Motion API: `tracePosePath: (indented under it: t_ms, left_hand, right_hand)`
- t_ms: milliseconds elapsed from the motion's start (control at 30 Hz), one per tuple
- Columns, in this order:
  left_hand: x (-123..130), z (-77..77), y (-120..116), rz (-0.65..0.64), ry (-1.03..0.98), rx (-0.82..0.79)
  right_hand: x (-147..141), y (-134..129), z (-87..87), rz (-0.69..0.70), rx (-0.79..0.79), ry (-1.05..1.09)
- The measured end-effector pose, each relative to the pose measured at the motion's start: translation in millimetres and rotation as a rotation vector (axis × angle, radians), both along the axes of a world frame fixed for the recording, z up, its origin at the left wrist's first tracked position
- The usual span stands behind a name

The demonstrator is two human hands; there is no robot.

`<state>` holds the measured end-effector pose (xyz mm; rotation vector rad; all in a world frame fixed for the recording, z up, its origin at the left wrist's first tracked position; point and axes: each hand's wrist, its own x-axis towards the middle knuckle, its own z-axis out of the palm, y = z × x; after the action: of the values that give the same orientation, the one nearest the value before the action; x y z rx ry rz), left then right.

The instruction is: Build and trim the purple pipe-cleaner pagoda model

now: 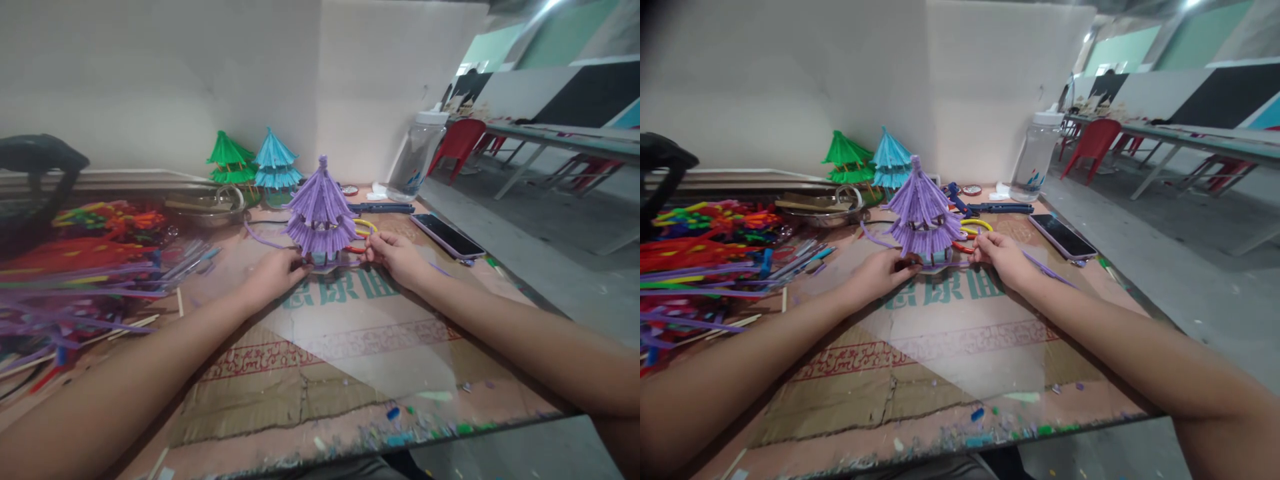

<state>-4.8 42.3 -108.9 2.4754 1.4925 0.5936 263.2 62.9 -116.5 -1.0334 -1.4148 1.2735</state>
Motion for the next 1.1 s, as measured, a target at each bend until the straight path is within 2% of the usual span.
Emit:
tracePosePath:
  t_ms: [133, 300, 400, 533, 667, 733, 833, 933, 1000, 1100]
  left_hand:
    - [-7, 2.7, 6, -0.014, 0.049, 0.012]
    - [-17, 2.9, 14, -0.09, 0.005, 0.021]
    - [-20, 3.2, 17, -0.094, -0.005, -0.001]
    - [-18, 14.3, 11, -0.049, 0.031, 0.019]
    - [-7, 33.6, -12, 0.058, 0.122, 0.115]
    - [0, 36.7, -24, 0.065, 0.217, 0.088]
    - [11, 28.7, -34, 0.098, 0.273, 0.071]
    - [15, 14.9, -31, 0.15, 0.23, 0.067]
    - [14, 7.9, -23, 0.163, 0.148, 0.009]
    - [12, 1.5, -11, 0.111, -0.023, -0.092]
  right_hand:
    - [0, -7, 6.6, -0.009, 0.104, -0.075]
    - [-3, -20, 13.3, -0.002, 0.464, -0.499]
    - [-6, -27, 15.3, 0.074, 0.578, -0.634]
    - [-13, -31, 17.8, 0.083, 0.529, -0.658]
    - [-18, -24, 20.6, 0.045, 0.436, -0.615]
    - [-20, -19, 21.8, 0.079, 0.445, -0.649]
    - [-23, -10, 21.5, 0.169, 0.496, -0.736]
    - [-30, -3, 16.8, 0.248, 0.499, -0.727]
    - [-36, -1, 12.2, 0.254, 0.473, -0.687]
    - [-42, -3, 6.1, 0.197, 0.456, -0.647]
